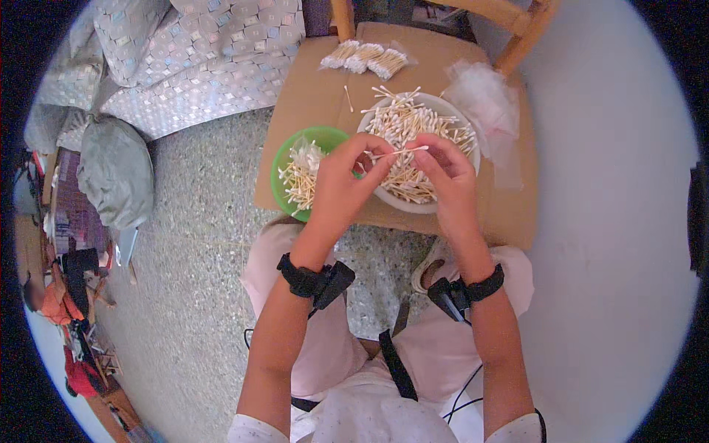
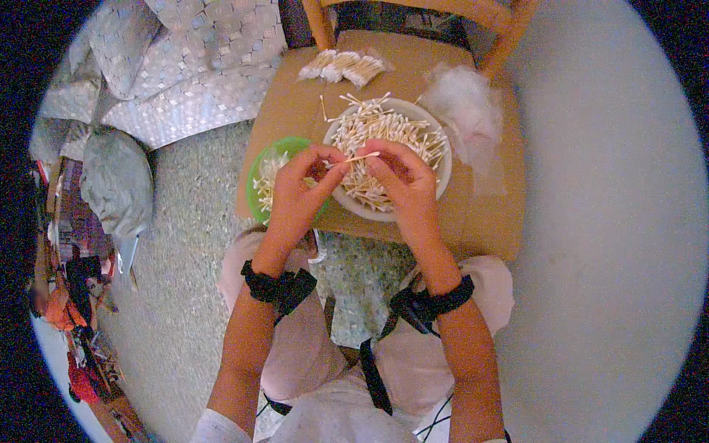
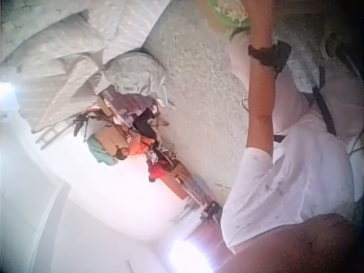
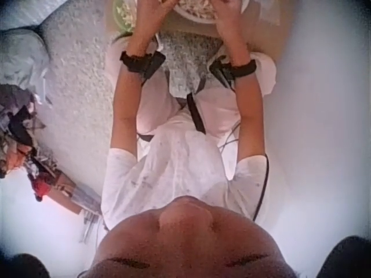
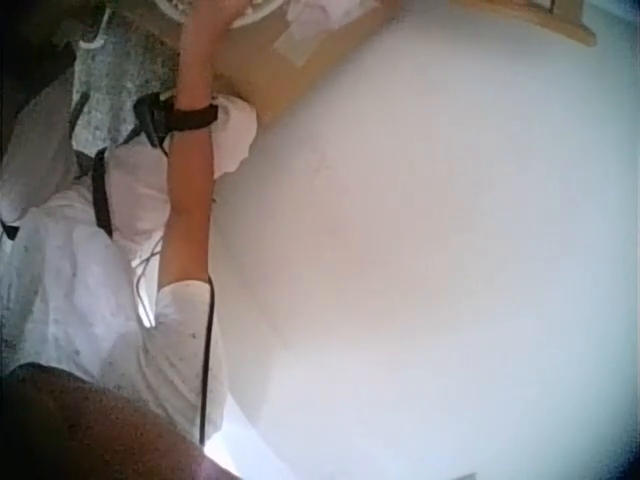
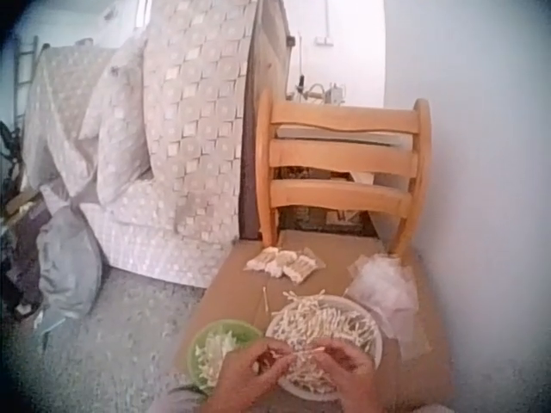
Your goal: Sorting cotton swabs and packaging them into small plastic bags.
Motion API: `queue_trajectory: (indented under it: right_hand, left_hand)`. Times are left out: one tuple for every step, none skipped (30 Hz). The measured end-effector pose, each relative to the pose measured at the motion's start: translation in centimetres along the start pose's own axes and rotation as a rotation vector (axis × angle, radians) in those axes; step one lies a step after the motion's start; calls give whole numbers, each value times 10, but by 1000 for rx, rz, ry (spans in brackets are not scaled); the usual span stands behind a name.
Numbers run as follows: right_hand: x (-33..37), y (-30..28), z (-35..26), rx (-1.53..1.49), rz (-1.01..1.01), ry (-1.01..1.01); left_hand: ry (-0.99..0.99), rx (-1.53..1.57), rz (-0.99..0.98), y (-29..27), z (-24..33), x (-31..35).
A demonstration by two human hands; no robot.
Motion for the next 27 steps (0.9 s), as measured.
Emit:
queue_trajectory:
  right_hand:
    - [0,0,2,-1,-2,4]
    - [-1,1,4,16,-8,10]
    - [-1,2,5,32,-14,16]
    - [-1,3,5,32,-15,20]
    - [0,3,6,-23,-11,46]
    - [0,2,7,-77,-5,71]
    - [-2,1,9,-76,-4,73]
    - [-5,-3,7,-70,18,23]
    - [-6,-5,4,-65,38,-24]
    - [-6,-6,4,-66,36,-19]
    - [-6,-10,5,-66,67,12]
    - [-6,-13,7,-68,99,40]
    - [-5,-12,7,-69,97,42]
    - [-4,-7,7,-99,65,30]
    - [-4,-5,7,-126,37,16]
    - [-4,-6,7,-125,38,16]
    - [-5,-4,8,-125,16,23]
    - [-5,-1,10,-127,-7,31]
    - [-5,-1,11,-128,-8,33]
    - [-4,0,16,-129,-40,79]
    - [-4,3,20,-131,-75,124]
    - [-4,4,20,-133,-78,126]
    - [-5,2,18,-78,-66,107]
    - [-6,-2,16,-19,-49,88]
    - [-7,-2,16,-21,-50,90]
    - [-9,-9,12,-10,20,57]
    - [-9,-17,8,4,94,23]
  left_hand:
    - [-5,-4,13,-1,0,1]
    - [-9,-5,15,0,-1,2]
    - [34,-17,43,-2,3,1]
    - [78,-30,72,-4,6,1]
    - [74,-30,72,-4,6,1]
    - [105,-57,83,-5,10,2]
    - [135,-83,93,-5,14,2]
    - [133,-82,91,-3,14,1]
    - [80,-11,98,-3,10,1]
    - [27,61,105,-3,4,1]
    - [22,60,106,-4,-1,2]
    - [60,23,77,-4,-2,1]
    - [99,-14,48,-3,-2,1]
    - [97,-16,50,-4,-4,4]
    - [53,-23,26,-1,-8,5]
    - [9,-32,3,1,-11,6]
    - [9,-31,2,1,-9,5]
    - [30,-66,0,1,-3,5]
    - [51,-101,-2,1,0,5]
    - [49,-102,-1,0,-2,5]
    - [127,-147,8,-1,4,4]
    - [204,-191,17,-2,10,5]
    - [201,-194,19,-7,8,4]
    - [225,-337,62,-16,10,2]
    - [247,-485,106,-28,13,2]
    - [245,-486,105,-40,14,-1]
    - [334,-620,174,-56,26,-1]
Point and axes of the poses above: each hand's wrist, its own x-axis away from the middle knuckle, its own y-axis out of the palm, z = x × y, the point moved 10 cm from there along -x, towards the middle knuckle, and after that the axes turned 3 degrees about x, right-handed, at the moved point
